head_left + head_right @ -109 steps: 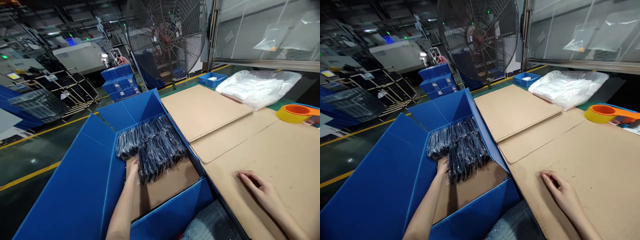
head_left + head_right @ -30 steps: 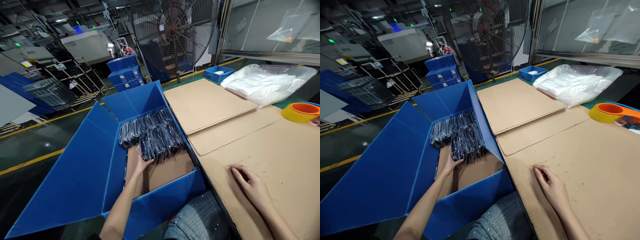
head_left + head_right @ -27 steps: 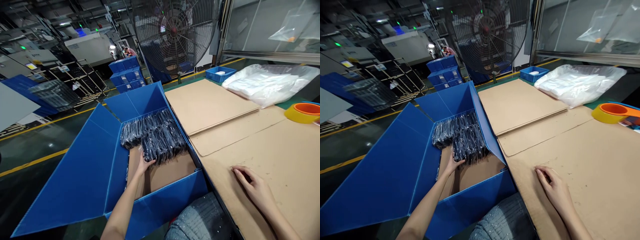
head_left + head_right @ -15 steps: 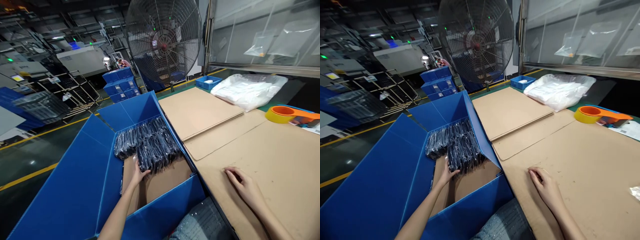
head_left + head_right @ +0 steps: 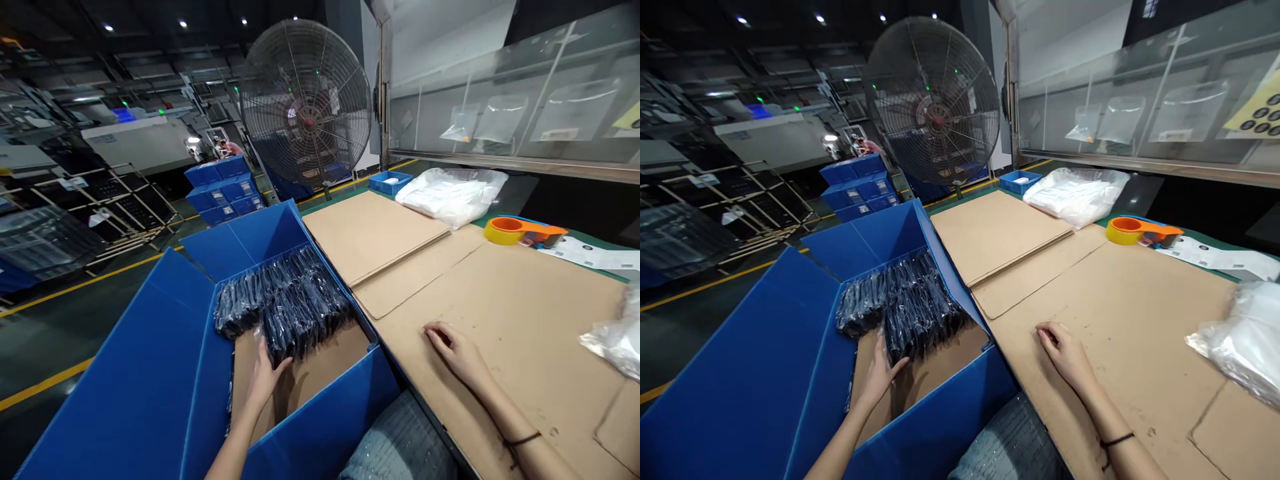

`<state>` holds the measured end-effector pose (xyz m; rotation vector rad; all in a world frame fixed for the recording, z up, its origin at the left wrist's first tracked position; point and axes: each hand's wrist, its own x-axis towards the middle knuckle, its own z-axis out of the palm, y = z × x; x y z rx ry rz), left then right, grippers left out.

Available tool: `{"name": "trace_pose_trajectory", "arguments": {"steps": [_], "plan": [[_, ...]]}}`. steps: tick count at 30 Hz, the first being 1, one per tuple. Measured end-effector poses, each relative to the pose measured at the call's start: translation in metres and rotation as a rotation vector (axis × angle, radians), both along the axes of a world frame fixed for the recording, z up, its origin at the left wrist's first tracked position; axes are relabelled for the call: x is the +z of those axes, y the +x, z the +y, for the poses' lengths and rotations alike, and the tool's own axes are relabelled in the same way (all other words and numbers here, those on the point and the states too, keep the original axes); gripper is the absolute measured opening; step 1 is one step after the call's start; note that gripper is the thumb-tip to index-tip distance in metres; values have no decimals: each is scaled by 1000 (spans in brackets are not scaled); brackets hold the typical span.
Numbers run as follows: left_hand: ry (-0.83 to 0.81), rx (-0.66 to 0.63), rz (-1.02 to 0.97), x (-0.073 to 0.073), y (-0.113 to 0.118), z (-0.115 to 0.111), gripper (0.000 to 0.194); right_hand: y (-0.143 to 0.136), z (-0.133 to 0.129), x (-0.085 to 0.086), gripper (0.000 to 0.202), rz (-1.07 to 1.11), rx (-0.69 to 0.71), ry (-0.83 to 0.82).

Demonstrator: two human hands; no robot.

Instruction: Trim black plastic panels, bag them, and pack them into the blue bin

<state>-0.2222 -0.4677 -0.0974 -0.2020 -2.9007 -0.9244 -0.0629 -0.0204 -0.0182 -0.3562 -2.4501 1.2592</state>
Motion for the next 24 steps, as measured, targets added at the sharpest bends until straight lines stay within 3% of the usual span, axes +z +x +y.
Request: {"name": "trace_pose_trajectory", "arguments": {"steps": [6,11,17,20,24], "plan": [[17,-83,317,45,31,37,68,15,-7,10,41,-36,-59,-123],[75,-386,615,67,72,95,40,72,-18,21,46,-63,-97,-267],[243,-909,762,82,121,178,38,166,-17,29,47,-45,-319,-395],[395,-1071,700,83,132,212,38,212,-26,30,46,54,-522,-503],[545,-1222,604,73,135,253,36,262,-51,43,46,206,-792,-545]]}}
